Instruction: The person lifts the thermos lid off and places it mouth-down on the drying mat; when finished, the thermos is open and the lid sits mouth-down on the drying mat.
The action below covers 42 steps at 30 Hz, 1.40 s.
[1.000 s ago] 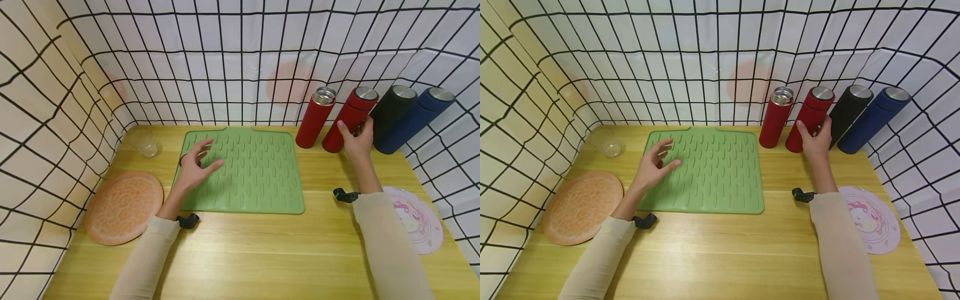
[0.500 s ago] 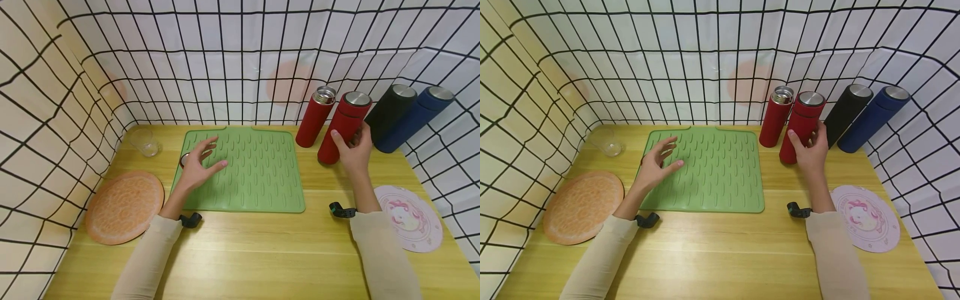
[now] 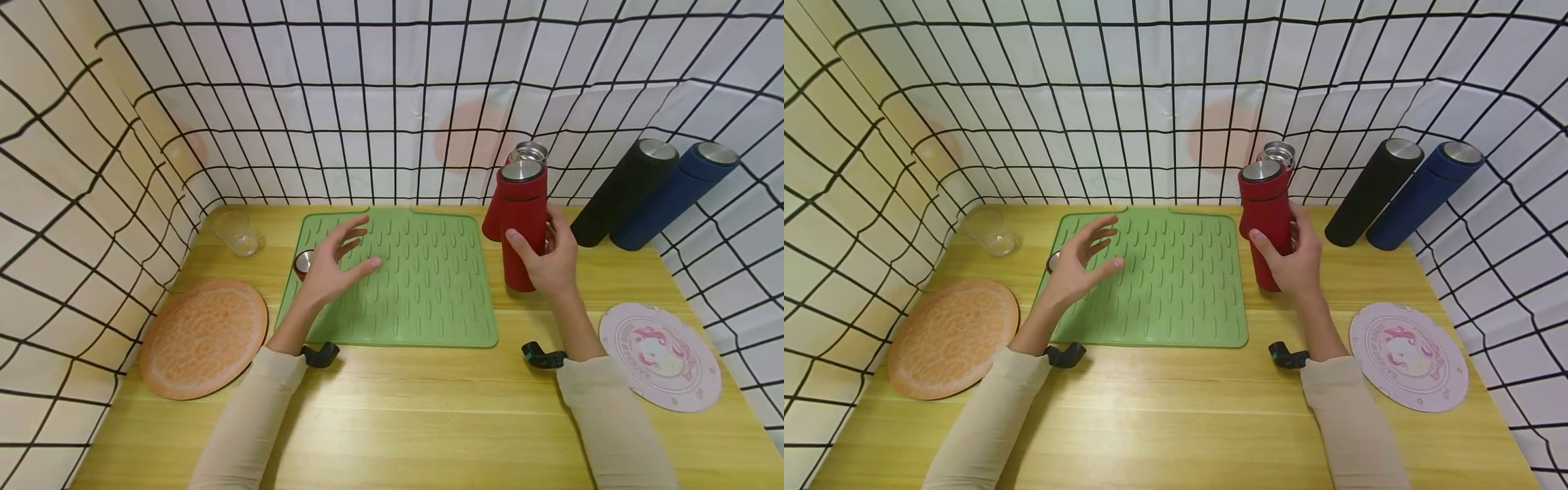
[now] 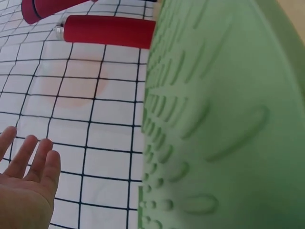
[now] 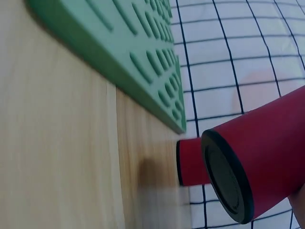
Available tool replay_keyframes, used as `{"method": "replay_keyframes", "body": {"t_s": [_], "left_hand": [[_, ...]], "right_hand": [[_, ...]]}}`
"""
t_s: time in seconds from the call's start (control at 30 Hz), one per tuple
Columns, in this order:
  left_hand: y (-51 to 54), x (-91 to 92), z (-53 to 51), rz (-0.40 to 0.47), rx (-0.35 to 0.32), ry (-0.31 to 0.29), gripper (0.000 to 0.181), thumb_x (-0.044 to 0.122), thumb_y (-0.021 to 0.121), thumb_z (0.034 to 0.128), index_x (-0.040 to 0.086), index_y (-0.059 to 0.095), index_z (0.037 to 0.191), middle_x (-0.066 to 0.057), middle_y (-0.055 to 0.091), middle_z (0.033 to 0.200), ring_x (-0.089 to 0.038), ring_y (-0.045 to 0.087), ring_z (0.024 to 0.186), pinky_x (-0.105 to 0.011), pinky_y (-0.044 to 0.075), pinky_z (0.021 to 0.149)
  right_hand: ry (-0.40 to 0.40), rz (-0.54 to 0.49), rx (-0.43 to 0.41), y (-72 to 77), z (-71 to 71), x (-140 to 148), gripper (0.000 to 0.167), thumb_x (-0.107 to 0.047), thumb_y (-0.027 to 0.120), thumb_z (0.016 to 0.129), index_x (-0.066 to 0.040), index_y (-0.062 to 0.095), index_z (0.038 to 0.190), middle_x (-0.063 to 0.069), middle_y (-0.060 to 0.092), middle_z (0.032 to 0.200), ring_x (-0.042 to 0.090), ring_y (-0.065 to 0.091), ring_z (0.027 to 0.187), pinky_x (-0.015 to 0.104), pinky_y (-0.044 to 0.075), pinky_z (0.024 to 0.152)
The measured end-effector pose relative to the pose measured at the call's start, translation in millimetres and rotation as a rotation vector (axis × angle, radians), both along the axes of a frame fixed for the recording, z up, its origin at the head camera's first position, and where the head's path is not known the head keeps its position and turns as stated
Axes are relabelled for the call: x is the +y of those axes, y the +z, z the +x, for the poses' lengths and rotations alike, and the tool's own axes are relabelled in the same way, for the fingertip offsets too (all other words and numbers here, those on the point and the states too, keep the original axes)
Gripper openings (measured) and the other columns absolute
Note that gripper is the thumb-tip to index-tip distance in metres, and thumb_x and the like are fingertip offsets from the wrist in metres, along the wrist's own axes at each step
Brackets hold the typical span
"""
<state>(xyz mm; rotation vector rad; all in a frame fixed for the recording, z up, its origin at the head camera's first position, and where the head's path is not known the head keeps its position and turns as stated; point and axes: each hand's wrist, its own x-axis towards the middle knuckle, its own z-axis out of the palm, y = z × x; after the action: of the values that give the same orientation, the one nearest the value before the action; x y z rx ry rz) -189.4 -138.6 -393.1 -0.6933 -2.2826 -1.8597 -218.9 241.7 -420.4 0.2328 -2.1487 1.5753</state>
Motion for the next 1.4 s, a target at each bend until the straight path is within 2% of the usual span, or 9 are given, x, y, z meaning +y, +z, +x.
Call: {"method": "replay_keyframes", "body": {"t_s": [0.13, 0.27, 0.4, 0.5, 0.73, 0.87, 1.0, 1.23, 1.4], "left_hand": [[3.1, 5.3, -2.1, 0.029, 0.004, -0.037, 0.074, 0.012, 0.078, 0.089, 0.001, 0.043, 0.154, -0.019, 0.046, 0.157, -0.039, 0.048, 0.141, -0.055, 0.038, 0.119], [-2.7, 11.0, -9.7, 0.064, 0.02, -0.073, 0.076, 0.006, 0.077, 0.0883, 0.0, 0.041, 0.155, -0.019, 0.044, 0.158, -0.04, 0.047, 0.141, -0.056, 0.037, 0.12], [-12.2, 16.0, -18.5, 0.087, 0.05, -0.101, 0.078, 0.017, 0.079, 0.09, 0.006, 0.041, 0.157, -0.012, 0.045, 0.159, -0.035, 0.048, 0.142, -0.054, 0.038, 0.12], [-12.7, 19.2, -20.5, 0.096, 0.072, -0.119, 0.079, 0.029, 0.08, 0.0903, 0.01, 0.042, 0.157, -0.005, 0.046, 0.159, -0.029, 0.049, 0.141, -0.053, 0.039, 0.12], [-7.6, 23.1, -17.8, 0.121, 0.087, -0.168, 0.08, 0.043, 0.08, 0.0889, 0.017, 0.045, 0.155, 0.0, 0.047, 0.158, -0.027, 0.051, 0.14, -0.055, 0.039, 0.119], [-5.9, 23.5, -15.7, 0.129, 0.109, -0.201, 0.082, 0.045, 0.079, 0.0895, 0.013, 0.043, 0.156, 0.0, 0.046, 0.158, -0.028, 0.05, 0.141, -0.057, 0.039, 0.118], [-3.0, 23.1, -12.5, 0.138, 0.115, -0.248, 0.082, 0.041, 0.079, 0.0907, 0.01, 0.041, 0.157, -0.003, 0.043, 0.16, -0.026, 0.047, 0.143, -0.049, 0.04, 0.12], [-3.4, 22.1, -6.8, 0.151, 0.073, -0.347, 0.08, 0.037, 0.078, 0.0927, 0.012, 0.04, 0.158, -0.009, 0.049, 0.154, -0.025, 0.047, 0.14, -0.037, 0.047, 0.113], [-5.7, 24.2, -4.4, 0.196, 0.102, -0.382, 0.077, 0.031, 0.076, 0.0943, 0.004, 0.04, 0.157, -0.013, 0.05, 0.152, -0.026, 0.052, 0.134, -0.034, 0.051, 0.107]], "right_hand": [[0.063, 0.03, 0.014, 2.8, 4.6, -13, 0.062, -0.013, 0.077, 0.09, -0.022, 0.054, 0.146, -0.005, 0.061, 0.134, 0.012, 0.06, 0.118, 0.019, 0.05, 0.097], [0.097, 0.071, 0.001, 5.9, 8.8, -26, 0.065, -0.013, 0.078, 0.089, -0.024, 0.053, 0.148, 0.0, 0.063, 0.135, 0.011, 0.059, 0.117, 0.019, 0.05, 0.097], [0.127, 0.116, -0.026, 9.0, 12.8, -38, 0.067, -0.013, 0.079, 0.087, -0.023, 0.053, 0.148, 0.005, 0.064, 0.135, 0.011, 0.059, 0.115, 0.018, 0.051, 0.093], [0.16, 0.144, -0.039, 11.5, 14.7, -46, 0.07, -0.012, 0.081, 0.085, -0.023, 0.053, 0.148, 0.007, 0.064, 0.134, 0.014, 0.059, 0.115, 0.02, 0.051, 0.091], [0.275, 0.22, -0.038, 18.6, 20.2, -62, 0.078, -0.01, 0.083, 0.084, -0.031, 0.051, 0.151, 0.007, 0.066, 0.136, 0.019, 0.061, 0.114, 0.021, 0.052, 0.088], [0.347, 0.287, -0.061, 23.9, 23.9, -68, 0.076, -0.016, 0.084, 0.084, -0.035, 0.052, 0.15, 0.007, 0.066, 0.133, 0.022, 0.06, 0.115, 0.033, 0.056, 0.086], [0.408, 0.346, -0.087, 25.5, 27.2, -70, 0.074, -0.022, 0.085, 0.084, -0.039, 0.053, 0.149, 0.004, 0.066, 0.129, 0.022, 0.059, 0.114, 0.043, 0.058, 0.083], [0.515, 0.382, -0.069, 27.3, 32.1, -72, 0.074, -0.021, 0.086, 0.083, -0.035, 0.055, 0.149, 0.001, 0.068, 0.126, 0.019, 0.061, 0.11, 0.038, 0.061, 0.08], [0.554, 0.408, -0.099, 29.4, 34.9, -74, 0.073, -0.022, 0.085, 0.084, -0.033, 0.054, 0.15, 0.001, 0.068, 0.127, 0.02, 0.061, 0.11, 0.036, 0.061, 0.08]]}}
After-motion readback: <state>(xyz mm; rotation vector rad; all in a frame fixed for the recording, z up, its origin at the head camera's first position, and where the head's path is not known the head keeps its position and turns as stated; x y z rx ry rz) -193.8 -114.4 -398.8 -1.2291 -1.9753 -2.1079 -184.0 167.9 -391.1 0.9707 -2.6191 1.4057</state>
